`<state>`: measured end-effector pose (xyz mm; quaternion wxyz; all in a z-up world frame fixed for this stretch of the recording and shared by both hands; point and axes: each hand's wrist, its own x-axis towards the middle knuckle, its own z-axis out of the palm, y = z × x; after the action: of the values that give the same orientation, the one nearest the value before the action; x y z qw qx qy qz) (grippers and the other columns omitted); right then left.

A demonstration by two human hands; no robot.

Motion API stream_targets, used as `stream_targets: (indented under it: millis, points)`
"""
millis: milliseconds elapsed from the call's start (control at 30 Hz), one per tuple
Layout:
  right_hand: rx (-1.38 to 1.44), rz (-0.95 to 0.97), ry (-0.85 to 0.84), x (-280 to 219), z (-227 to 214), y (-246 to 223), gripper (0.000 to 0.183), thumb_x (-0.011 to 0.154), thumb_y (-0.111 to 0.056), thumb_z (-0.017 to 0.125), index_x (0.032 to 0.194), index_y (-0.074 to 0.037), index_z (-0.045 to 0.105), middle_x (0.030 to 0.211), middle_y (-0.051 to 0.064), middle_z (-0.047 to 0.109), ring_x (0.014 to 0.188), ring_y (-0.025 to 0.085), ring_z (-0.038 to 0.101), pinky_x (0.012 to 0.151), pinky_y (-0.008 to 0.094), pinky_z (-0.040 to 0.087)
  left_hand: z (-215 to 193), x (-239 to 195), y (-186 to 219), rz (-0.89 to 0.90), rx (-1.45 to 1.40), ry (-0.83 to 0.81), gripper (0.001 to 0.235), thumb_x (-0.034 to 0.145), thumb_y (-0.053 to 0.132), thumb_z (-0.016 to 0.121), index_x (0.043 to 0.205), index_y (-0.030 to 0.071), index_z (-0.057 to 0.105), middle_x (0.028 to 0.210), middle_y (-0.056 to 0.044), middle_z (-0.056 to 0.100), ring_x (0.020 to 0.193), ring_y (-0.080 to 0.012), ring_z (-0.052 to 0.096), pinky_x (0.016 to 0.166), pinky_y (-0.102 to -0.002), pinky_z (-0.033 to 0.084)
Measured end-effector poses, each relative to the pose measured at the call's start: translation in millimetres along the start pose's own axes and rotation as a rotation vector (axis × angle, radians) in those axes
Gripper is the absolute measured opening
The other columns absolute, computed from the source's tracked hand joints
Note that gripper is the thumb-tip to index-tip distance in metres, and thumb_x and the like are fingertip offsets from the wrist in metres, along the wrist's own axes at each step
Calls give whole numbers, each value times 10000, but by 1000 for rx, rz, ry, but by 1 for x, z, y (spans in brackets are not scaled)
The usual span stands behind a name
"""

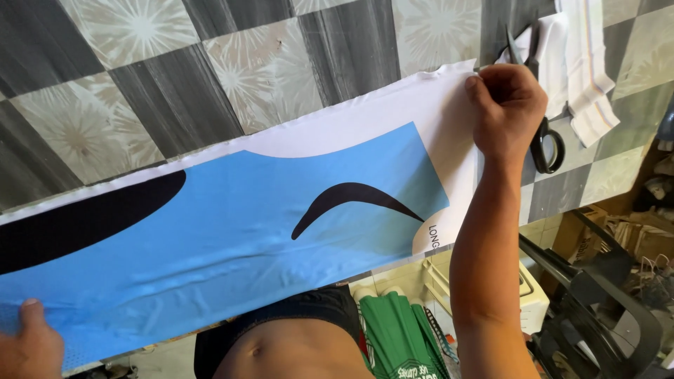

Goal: Cutting fabric pieces from a sheet using scissors and then folding the finished parts.

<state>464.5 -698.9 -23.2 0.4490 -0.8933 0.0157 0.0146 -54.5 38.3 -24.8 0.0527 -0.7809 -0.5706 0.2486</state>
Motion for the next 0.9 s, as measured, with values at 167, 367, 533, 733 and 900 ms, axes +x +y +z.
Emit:
stream_targets:
  millis: [167, 367, 533, 733, 900]
  points:
    - [-1, -58, 23, -3, 3, 2, 139, 1139, -5, 910, 1150, 0, 771, 1066, 142, 786, 980, 258, 757, 874, 371, 640, -19, -11, 28, -104, -20, 70, 810, 1461, 791, 675, 1411, -6, 809, 1196, -310, 779, 887, -584, 741, 588, -720, 515]
    - [-41, -160, 52, -4, 3, 14, 123, 1144, 66, 895, 1133, 39, 776, 1046, 184, 791, 955, 301, 758, 852, 414, 635, -51, -20, 93, 412, -383, 226, 309, 1429, 218, 713, 1457, -88, 744, 1283, -262, 751, 1095, -407, 722, 822, -550, 524]
    - [-57, -193, 54, -2, 1, 26, 137, 1194, 39, 922, 1167, 60, 790, 1076, 198, 791, 983, 317, 751, 869, 427, 626, -73, -6, 134, 997, -313, 520, 234, 1239, -89, 902, 1454, -171, 941, 1385, -306, 814, 1248, -482, 758, 1019, -556, 597]
    - [-88, -141, 78, 0, 0, 23, 116, 1179, -49, 890, 1144, 35, 819, 1042, 155, 790, 955, 272, 737, 830, 412, 615, -50, 9, 127, 993, -292, 481, 55, 1404, -94, 861, 1450, -100, 891, 1333, -238, 779, 1195, -431, 770, 1035, -507, 598]
    - [-85, -106, 64, 2, 2, 19, 82, 1177, -3, 867, 1139, 1, 795, 1020, 116, 754, 939, 240, 698, 822, 381, 573, -38, 10, 120, 719, -362, 325, 83, 1446, 39, 768, 1467, 39, 848, 1284, -118, 785, 1130, -339, 741, 955, -507, 565]
